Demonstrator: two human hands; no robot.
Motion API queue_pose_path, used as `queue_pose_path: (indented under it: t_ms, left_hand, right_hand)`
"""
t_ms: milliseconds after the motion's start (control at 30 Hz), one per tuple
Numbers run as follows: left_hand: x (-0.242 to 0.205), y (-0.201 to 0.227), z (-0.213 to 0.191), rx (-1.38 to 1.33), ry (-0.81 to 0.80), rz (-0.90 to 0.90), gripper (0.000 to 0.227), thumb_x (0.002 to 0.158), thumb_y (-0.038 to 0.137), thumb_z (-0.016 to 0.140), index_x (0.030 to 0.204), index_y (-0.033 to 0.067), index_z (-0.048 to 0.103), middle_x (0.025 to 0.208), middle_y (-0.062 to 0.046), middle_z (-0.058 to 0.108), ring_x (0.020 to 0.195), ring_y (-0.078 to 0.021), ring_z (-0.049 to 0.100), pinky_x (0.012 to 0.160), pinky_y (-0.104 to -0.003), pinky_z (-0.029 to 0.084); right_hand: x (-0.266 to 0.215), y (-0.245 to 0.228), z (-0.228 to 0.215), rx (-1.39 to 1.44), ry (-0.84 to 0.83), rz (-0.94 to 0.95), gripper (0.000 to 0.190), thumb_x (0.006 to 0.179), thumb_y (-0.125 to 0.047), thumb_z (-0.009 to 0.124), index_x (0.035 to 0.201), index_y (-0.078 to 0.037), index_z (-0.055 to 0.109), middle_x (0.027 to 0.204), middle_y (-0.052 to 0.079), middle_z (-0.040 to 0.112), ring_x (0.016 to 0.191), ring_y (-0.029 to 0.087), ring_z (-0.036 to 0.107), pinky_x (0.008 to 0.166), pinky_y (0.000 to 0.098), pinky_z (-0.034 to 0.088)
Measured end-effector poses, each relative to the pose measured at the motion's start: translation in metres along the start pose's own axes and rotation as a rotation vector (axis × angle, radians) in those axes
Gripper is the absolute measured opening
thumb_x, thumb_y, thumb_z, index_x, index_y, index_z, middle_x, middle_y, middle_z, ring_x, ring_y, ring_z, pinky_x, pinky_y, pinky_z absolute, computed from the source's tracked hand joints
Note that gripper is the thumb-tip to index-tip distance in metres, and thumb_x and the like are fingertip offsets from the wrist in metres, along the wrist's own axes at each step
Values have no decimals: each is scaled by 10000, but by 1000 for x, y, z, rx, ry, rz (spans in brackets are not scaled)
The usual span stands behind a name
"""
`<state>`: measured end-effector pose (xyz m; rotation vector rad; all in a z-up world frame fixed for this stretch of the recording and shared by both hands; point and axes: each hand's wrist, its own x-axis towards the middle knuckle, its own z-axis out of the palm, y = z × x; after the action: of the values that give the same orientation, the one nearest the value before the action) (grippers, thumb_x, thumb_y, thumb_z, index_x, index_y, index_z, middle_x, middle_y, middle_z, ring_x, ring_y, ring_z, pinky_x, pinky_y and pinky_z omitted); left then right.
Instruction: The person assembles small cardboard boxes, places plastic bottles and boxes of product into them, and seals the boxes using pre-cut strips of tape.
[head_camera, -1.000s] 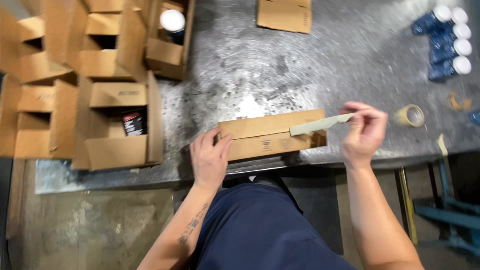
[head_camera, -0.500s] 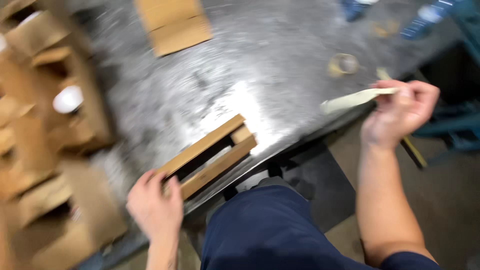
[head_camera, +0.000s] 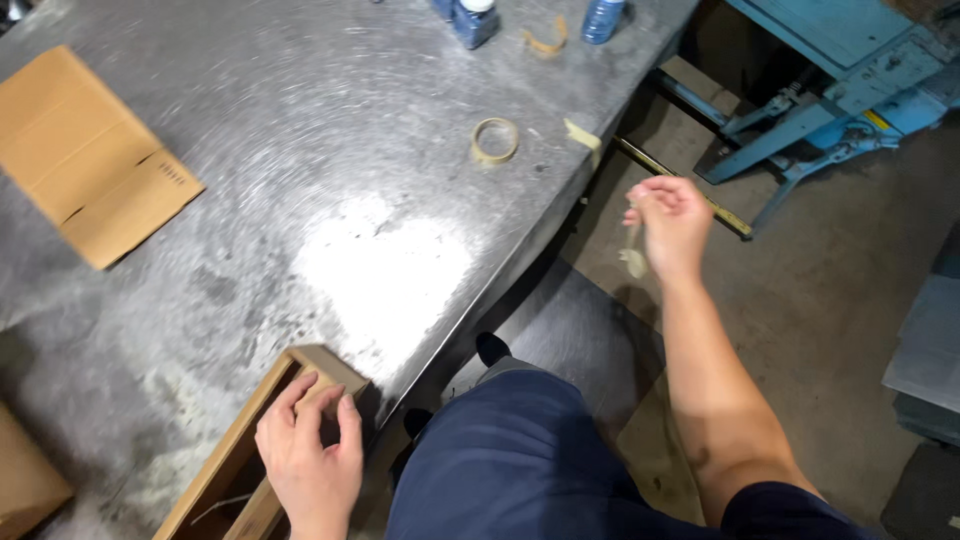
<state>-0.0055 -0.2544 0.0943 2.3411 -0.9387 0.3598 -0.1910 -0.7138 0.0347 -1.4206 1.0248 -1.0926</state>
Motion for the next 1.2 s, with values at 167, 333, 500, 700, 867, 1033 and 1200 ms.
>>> queue_pose_path:
  t_ms: [167, 333, 500, 700, 867, 1033, 1200]
  left_hand:
    - [15, 36, 28, 0, -118, -28, 86, 993, 178, 726, 1075, 155, 735, 1299, -79, 685, 1068, -263, 661, 955, -443, 459]
    - [21, 63, 41, 45, -157, -77, 86, 983, 198, 730, 1048, 154, 765, 1306, -56, 684, 1092, -258, 653, 988, -440, 502]
    - [3, 77, 50, 154, -140, -205, 60, 966, 219, 755, 1023, 211, 772, 1295, -12, 712, 1055, -226, 656, 963, -372, 508]
    - [-15, 77, 56, 155, -174, -251, 101, 955, 242, 735, 1033, 196, 780, 1283, -64, 726, 1069, -226, 678, 928, -383, 514]
    - [-11, 87, 63, 134, -143, -282, 83, 956, 233, 741, 1032, 216, 771, 1307, -36, 713, 1076, -219, 675, 957, -375, 510]
    - [-2, 95, 69, 131, -126, -288, 92, 966, 226, 739, 1047, 207, 780, 1287, -13, 709, 1122, -219, 652, 972, -356, 519]
    - [7, 98, 72, 121, -131, -264, 61, 967, 224, 735, 1008, 204, 776, 1290, -14, 719, 1111, -206, 659, 938, -353, 528]
  right_hand:
    - [51, 48, 5, -284, -177, 165, 179, 952, -27, 746, 1122, -83, 745, 1073, 92, 794, 996, 162, 767, 918, 274, 648]
    - [101, 118, 34, -329, -316, 170, 165, 965, -43, 746, 1129, -62, 737, 1035, 89, 812, 944, 132, 774, 879, 234, 618]
    - [123, 164, 70, -351, -320, 165, 155, 943, -116, 770, 1097, -94, 771, 997, 60, 807, 883, 102, 743, 851, 231, 598]
    - [130, 176, 92, -612, -268, 93, 119, 931, -196, 759, 1044, -195, 793, 978, -54, 829, 947, 126, 760, 898, 308, 524]
    - [131, 179, 93, -767, -233, 68, 200, 898, -188, 785, 1071, -281, 751, 1041, -104, 794, 998, 237, 733, 886, 402, 522]
    - [132, 170, 87, -800, -120, 105, 533, 751, -318, 986, 1023, -219, 538, 1120, 25, 578, 897, 290, 695, 823, 486, 529]
    - [126, 156, 69, -829, -121, 290, 620, 746, -530, 944, 1049, -186, 528, 1077, 7, 595, 961, 244, 651, 793, 438, 504]
